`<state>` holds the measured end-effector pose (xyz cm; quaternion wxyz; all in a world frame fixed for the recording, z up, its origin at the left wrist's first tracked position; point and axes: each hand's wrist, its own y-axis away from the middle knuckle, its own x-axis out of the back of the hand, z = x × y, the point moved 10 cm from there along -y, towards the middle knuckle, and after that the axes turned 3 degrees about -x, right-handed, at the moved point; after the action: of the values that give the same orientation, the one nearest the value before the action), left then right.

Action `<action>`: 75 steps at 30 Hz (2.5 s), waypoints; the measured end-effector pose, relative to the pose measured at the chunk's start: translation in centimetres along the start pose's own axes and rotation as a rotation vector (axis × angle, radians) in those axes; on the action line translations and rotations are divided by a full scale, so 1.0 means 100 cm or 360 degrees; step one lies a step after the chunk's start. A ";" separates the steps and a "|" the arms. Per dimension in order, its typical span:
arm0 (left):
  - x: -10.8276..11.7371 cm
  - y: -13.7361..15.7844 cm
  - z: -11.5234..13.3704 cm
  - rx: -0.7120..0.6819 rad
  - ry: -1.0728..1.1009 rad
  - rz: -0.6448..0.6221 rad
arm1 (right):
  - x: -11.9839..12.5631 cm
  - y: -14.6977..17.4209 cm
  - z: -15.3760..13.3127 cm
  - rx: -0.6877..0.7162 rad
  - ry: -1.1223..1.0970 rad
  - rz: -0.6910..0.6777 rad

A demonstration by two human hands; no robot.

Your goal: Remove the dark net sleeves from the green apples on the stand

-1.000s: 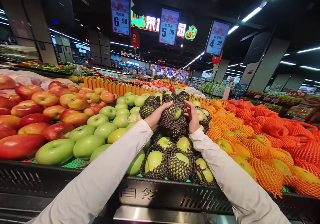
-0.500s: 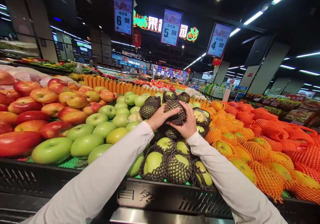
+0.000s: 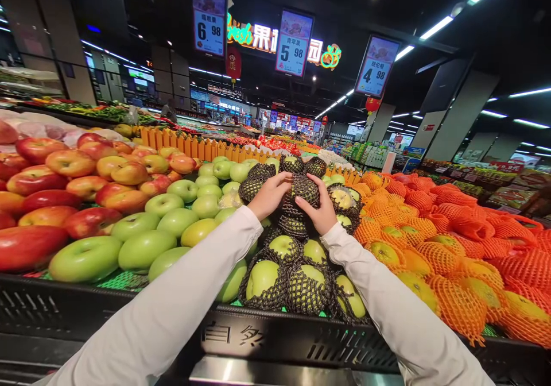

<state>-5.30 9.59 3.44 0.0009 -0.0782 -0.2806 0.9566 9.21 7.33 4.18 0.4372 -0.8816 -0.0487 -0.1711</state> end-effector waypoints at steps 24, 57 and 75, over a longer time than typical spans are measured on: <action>-0.012 0.005 0.015 -0.0295 -0.0691 -0.0299 | 0.033 0.007 0.060 -0.0481 -0.0704 0.0710; -0.028 0.019 0.037 -0.0831 -0.1143 -0.0389 | 0.039 0.001 -0.011 0.0183 -0.0043 0.0507; -0.041 0.024 0.023 -0.0587 -0.0757 -0.0745 | 0.004 0.004 -0.008 0.0097 -0.0135 0.0052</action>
<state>-1.47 6.10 4.67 0.1401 0.2135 -0.4508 0.8553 9.49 6.40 4.50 0.4642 -0.8750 -0.0582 -0.1248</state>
